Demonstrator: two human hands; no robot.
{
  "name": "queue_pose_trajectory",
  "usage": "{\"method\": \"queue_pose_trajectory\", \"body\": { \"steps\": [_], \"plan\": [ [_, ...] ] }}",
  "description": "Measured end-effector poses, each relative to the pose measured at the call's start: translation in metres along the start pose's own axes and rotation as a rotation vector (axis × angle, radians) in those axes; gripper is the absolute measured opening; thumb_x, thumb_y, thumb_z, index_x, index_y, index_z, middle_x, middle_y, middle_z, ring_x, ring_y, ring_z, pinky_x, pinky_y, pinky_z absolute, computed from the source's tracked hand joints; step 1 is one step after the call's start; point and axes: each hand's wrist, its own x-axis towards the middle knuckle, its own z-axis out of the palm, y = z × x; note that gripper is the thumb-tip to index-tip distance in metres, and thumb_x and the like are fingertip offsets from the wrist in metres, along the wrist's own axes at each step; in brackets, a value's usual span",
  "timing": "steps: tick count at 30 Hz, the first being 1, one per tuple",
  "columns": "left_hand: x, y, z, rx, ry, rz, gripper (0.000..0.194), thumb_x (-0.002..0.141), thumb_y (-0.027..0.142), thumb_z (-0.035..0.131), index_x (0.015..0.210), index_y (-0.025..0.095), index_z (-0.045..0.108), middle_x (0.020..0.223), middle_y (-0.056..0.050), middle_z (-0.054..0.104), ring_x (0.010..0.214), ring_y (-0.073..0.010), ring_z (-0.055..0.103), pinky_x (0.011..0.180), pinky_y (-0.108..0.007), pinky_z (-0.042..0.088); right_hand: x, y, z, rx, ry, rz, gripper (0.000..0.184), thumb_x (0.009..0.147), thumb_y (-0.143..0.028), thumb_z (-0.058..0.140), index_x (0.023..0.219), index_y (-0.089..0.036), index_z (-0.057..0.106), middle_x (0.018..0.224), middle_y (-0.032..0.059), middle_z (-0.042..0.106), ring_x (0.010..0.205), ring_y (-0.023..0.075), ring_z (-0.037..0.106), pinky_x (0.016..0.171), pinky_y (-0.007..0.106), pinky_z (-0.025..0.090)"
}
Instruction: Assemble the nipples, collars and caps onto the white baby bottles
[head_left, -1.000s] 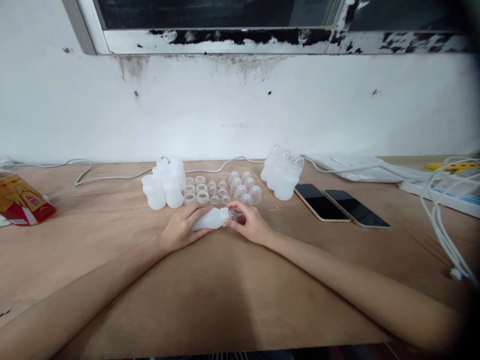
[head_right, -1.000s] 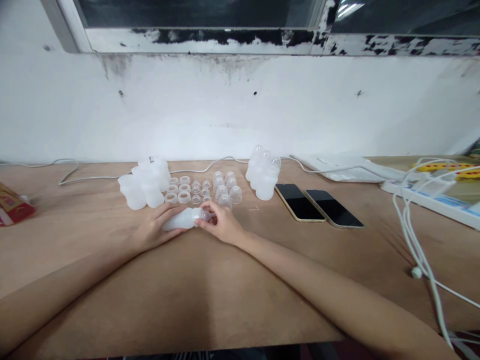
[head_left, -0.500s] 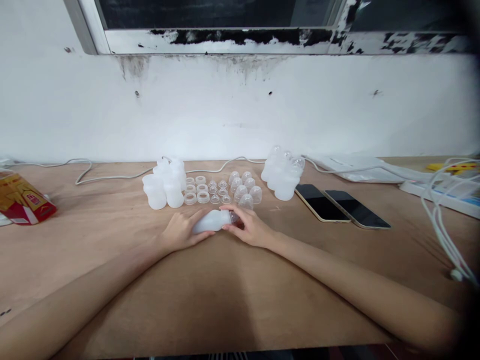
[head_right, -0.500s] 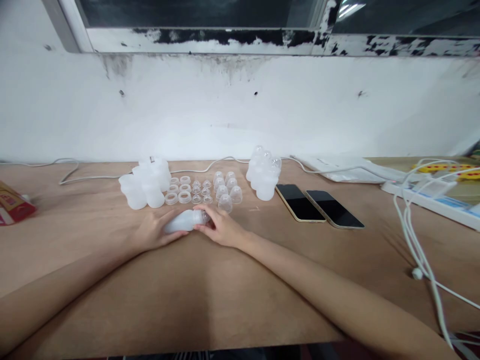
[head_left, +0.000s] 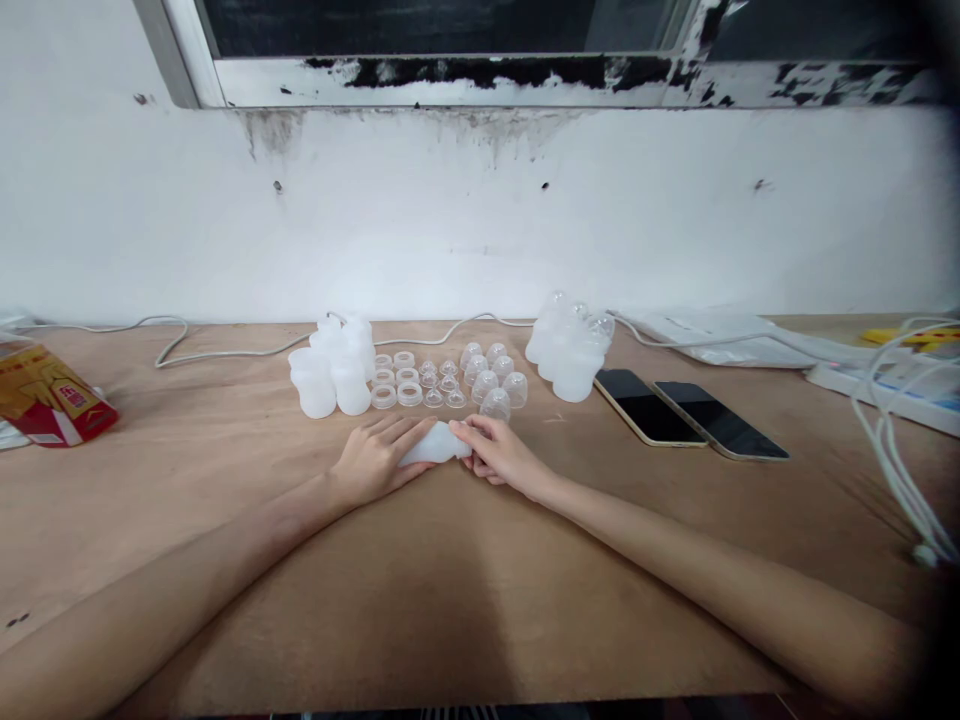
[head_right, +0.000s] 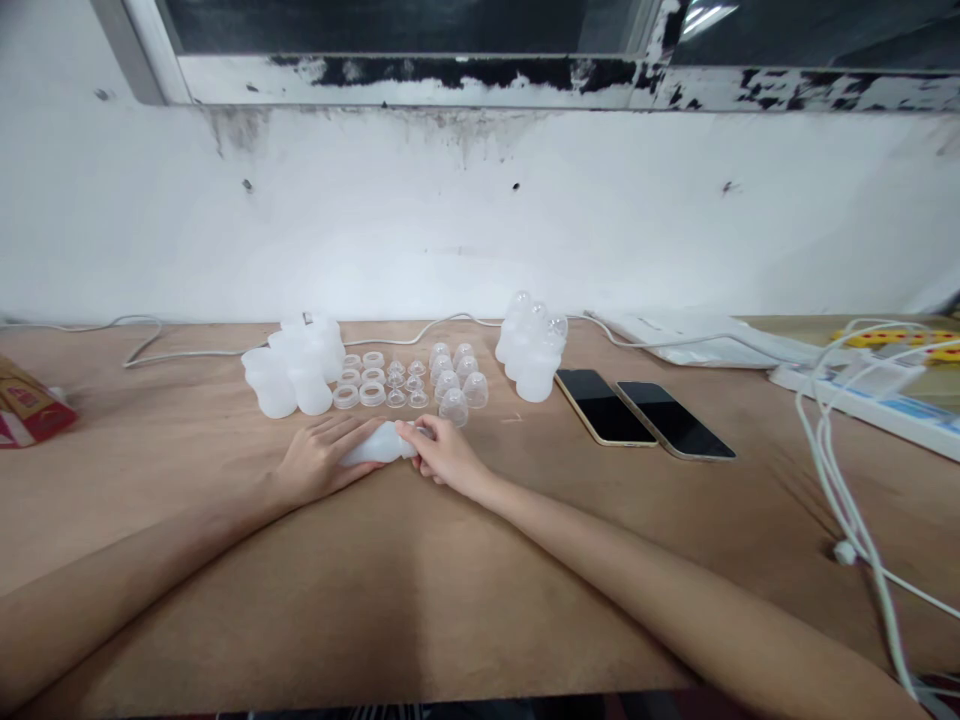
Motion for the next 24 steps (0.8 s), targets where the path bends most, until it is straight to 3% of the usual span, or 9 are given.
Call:
{"method": "queue_pose_trajectory", "body": {
  "steps": [4,6,9,12,14,16,18,20,24],
  "plan": [
    [0.001,0.000,-0.001,0.004,0.000,0.006,0.043,0.079,0.040,0.044,0.113,0.014,0.045,0.098,-0.007,0.061,0.086,-0.0186,0.057,0.073,-0.031,0.046,0.002,0.001,-0.003,-0.061,-0.070,-0.011,0.034,0.074,-0.052,0.042,0.070,-0.019,0.038,0.052,-0.0052,0.046,0.032,0.0014,0.026,0.030,0.014,0.014],
    [0.001,0.001,-0.003,-0.007,-0.010,-0.008,0.043,0.079,0.040,0.044,0.112,0.014,0.045,0.098,-0.007,0.061,0.085,-0.0188,0.057,0.073,-0.031,0.046,0.000,0.003,-0.005,-0.193,-0.038,-0.089,0.033,0.077,-0.051,0.036,0.072,-0.019,0.041,0.052,-0.0040,0.047,0.033,0.0035,0.031,0.032,0.015,0.021],
    [0.003,0.003,-0.007,-0.068,-0.040,-0.089,0.043,0.077,0.042,0.045,0.111,0.016,0.046,0.099,-0.006,0.060,0.086,-0.0182,0.057,0.073,-0.030,0.046,-0.004,0.004,-0.011,-0.596,0.145,-0.380,0.033,0.082,-0.045,0.030,0.084,-0.018,0.050,0.062,0.0008,0.056,0.050,0.0105,0.050,0.048,0.021,0.037],
    [0.004,0.004,-0.008,-0.124,-0.041,-0.291,0.046,0.073,0.045,0.048,0.110,0.019,0.046,0.098,-0.004,0.061,0.083,-0.0182,0.058,0.068,-0.028,0.046,-0.004,0.003,-0.024,-0.953,0.404,-0.598,0.035,0.084,-0.040,0.029,0.103,-0.019,0.049,0.083,0.0058,0.060,0.072,0.0169,0.057,0.062,0.026,0.039],
    [0.004,0.002,-0.008,-0.157,-0.029,-0.423,0.045,0.072,0.046,0.049,0.109,0.021,0.046,0.099,-0.003,0.061,0.084,-0.0187,0.058,0.069,-0.028,0.046,-0.002,0.001,-0.032,-1.107,0.586,-0.565,0.039,0.083,-0.040,0.028,0.109,-0.016,0.045,0.097,0.0101,0.057,0.081,0.0206,0.056,0.061,0.027,0.039],
    [0.005,0.001,-0.008,-0.202,-0.026,-0.495,0.044,0.072,0.046,0.049,0.107,0.022,0.046,0.101,-0.002,0.060,0.087,-0.0189,0.057,0.072,-0.029,0.045,0.002,0.000,-0.036,-1.243,0.680,-0.430,0.042,0.083,-0.043,0.029,0.110,-0.014,0.044,0.105,0.0133,0.053,0.084,0.0238,0.055,0.060,0.029,0.039],
    [0.005,0.000,-0.008,-0.235,-0.038,-0.524,0.043,0.071,0.047,0.048,0.107,0.022,0.046,0.101,-0.001,0.060,0.089,-0.0190,0.057,0.075,-0.029,0.045,0.005,0.001,-0.036,-1.344,0.634,-0.291,0.042,0.083,-0.044,0.028,0.107,-0.014,0.044,0.104,0.0135,0.053,0.079,0.0244,0.056,0.059,0.030,0.039],
    [0.006,0.000,-0.009,-0.251,-0.048,-0.532,0.044,0.071,0.048,0.049,0.107,0.022,0.046,0.101,-0.001,0.060,0.089,-0.0189,0.057,0.076,-0.030,0.044,0.006,0.003,-0.033,-1.379,0.524,-0.253,0.040,0.083,-0.044,0.028,0.106,-0.015,0.044,0.100,0.0124,0.055,0.074,0.0233,0.057,0.059,0.031,0.039],
    [0.005,0.001,-0.009,-0.258,-0.049,-0.515,0.045,0.070,0.047,0.050,0.107,0.023,0.046,0.101,-0.002,0.060,0.087,-0.0189,0.057,0.076,-0.030,0.044,0.002,0.005,-0.022,-1.284,0.228,-0.461,0.039,0.083,-0.043,0.028,0.106,-0.015,0.042,0.096,0.0121,0.057,0.075,0.0223,0.056,0.062,0.031,0.038]
  ]
}}
